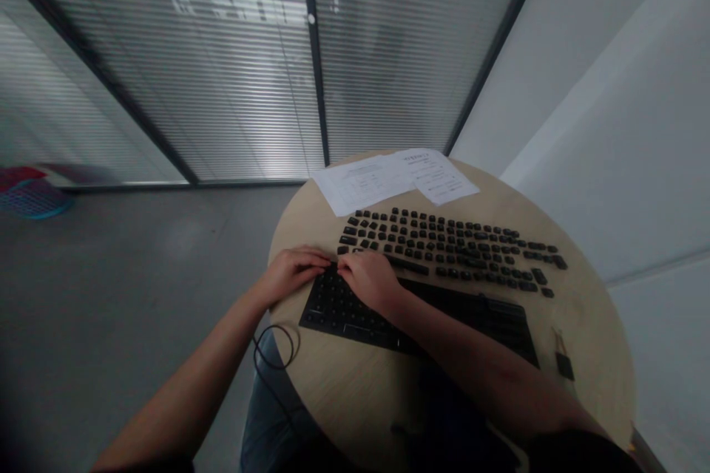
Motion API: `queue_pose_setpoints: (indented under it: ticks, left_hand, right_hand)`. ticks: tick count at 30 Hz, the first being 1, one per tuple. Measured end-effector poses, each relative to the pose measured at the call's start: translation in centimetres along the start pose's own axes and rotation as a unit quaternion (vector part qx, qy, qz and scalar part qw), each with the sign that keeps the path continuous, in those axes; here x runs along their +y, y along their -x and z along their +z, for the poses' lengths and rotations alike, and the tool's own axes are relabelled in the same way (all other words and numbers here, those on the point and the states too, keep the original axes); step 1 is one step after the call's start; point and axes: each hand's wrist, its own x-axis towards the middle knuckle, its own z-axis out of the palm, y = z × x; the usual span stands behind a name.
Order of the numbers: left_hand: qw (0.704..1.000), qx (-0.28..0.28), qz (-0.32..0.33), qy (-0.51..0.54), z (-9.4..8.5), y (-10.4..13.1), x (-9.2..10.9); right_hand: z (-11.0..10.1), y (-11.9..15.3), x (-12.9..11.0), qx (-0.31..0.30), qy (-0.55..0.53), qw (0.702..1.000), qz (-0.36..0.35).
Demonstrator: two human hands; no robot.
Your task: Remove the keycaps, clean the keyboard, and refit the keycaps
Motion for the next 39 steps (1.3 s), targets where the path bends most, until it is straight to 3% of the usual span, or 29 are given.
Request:
queue_pose_setpoints:
  ticks: [6, 10, 18, 25, 35, 39]
  left_hand:
    - [0.998, -0.022, -0.040, 0.047, -0.3, -0.2, 0.5]
    - [0.994, 0.004, -0.103, 0.047, -0.3, -0.2, 0.8]
    - [0.993, 0.015, -0.115, 0.020, 0.2, -0.1, 0.8]
    - [0.999, 0.004, -0.037, -0.013, -0.6, -0.3, 0.7]
    - [0.994, -0.062, -0.016, -0.094, -1.4, -1.0, 1.1]
    - [0.992, -0.086, -0.005, -0.090, -2.7, -1.7, 1.8]
  right_hand:
    - [-0.1, -0.4, 0.3, 0.000, 0.014, 1.000, -0.020]
    - [-0.1, -0.3, 0.4, 0.000, 0.025, 0.999, -0.031]
    - [0.3, 0.3, 1.0, -0.011, 0.033, 0.997, -0.069]
    - [0.7, 1.0, 1.8, 0.021, 0.000, 0.994, -0.111]
    - [0.8, 1.2, 1.2, 0.032, 0.005, 0.994, -0.106]
    - [0.2, 1.0, 2.1, 0.050, -0.038, 0.991, -0.117]
